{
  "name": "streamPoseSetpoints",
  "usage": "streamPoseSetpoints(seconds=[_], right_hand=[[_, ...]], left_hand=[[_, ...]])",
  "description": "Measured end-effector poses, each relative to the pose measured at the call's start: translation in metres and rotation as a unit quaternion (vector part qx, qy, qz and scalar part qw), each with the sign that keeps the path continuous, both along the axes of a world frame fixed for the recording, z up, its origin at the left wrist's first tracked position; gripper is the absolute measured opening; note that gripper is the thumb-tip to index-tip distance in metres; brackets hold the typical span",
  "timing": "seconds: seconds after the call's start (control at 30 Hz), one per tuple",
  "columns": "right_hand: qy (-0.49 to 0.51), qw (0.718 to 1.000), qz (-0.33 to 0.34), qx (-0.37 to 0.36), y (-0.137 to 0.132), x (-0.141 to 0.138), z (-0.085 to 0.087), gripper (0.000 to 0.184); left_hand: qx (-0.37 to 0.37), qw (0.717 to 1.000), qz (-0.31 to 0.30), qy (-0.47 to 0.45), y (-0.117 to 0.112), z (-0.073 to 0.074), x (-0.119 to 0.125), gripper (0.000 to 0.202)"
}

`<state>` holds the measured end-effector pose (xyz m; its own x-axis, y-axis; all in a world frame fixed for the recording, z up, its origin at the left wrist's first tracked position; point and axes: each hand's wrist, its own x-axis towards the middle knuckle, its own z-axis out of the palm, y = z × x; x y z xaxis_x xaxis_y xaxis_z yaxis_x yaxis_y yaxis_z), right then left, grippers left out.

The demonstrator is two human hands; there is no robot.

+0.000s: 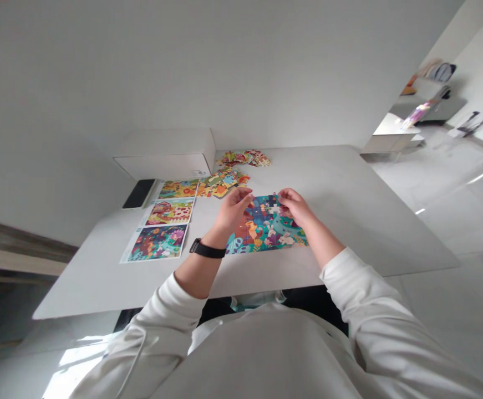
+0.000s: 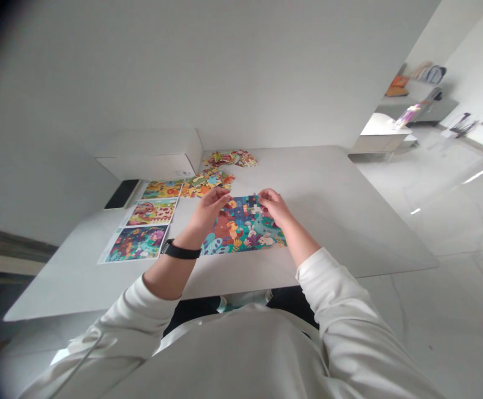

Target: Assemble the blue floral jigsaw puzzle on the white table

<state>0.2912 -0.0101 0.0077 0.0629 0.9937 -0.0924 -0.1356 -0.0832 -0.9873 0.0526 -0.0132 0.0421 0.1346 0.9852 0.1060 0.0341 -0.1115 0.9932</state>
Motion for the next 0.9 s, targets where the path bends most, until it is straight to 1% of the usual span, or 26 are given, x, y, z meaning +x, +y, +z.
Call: streamPoseSetpoints(seconds=[0.07, 0.13, 0.2, 0.33, 0.47, 0.57, 0.67, 0.8, 0.9], right_hand=[[-0.016, 1.0, 0.016, 0.014, -0.003, -0.002, 0.0, 0.044], [-0.03, 0.999, 0.032, 0.029, -0.005, -0.003, 0.0, 0.045], [-0.04, 0.997, 0.052, 0.051, -0.006, -0.004, -0.001, 0.047], [-0.047, 0.991, 0.087, 0.093, -0.005, -0.007, -0.006, 0.049], [-0.058, 0.988, 0.092, 0.112, -0.003, -0.011, -0.013, 0.049], [-0.059, 0.989, 0.078, 0.109, -0.004, -0.01, -0.014, 0.05], [-0.03, 0.994, 0.049, 0.097, -0.005, -0.004, -0.009, 0.05], [0.039, 0.995, -0.031, 0.084, -0.001, 0.011, -0.001, 0.051], [0.068, 0.993, -0.077, 0.053, 0.003, 0.02, 0.002, 0.048]], left_hand=[[0.004, 0.999, 0.013, 0.033, 0.002, -0.003, 0.013, 0.03], [0.009, 0.997, 0.027, 0.065, 0.003, -0.012, 0.022, 0.024], [0.009, 0.996, 0.03, 0.087, 0.003, -0.023, 0.026, 0.021], [0.034, 0.996, 0.01, 0.085, 0.001, -0.042, 0.021, 0.025], [0.025, 0.999, -0.008, 0.046, 0.002, -0.05, 0.015, 0.03], [-0.005, 1.0, -0.019, 0.008, 0.001, -0.05, 0.018, 0.033], [-0.031, 0.999, -0.039, -0.017, -0.002, -0.048, 0.022, 0.035], [-0.042, 0.998, -0.044, -0.014, -0.005, -0.044, 0.024, 0.036], [-0.051, 0.998, -0.04, -0.012, -0.005, -0.044, 0.024, 0.038]])
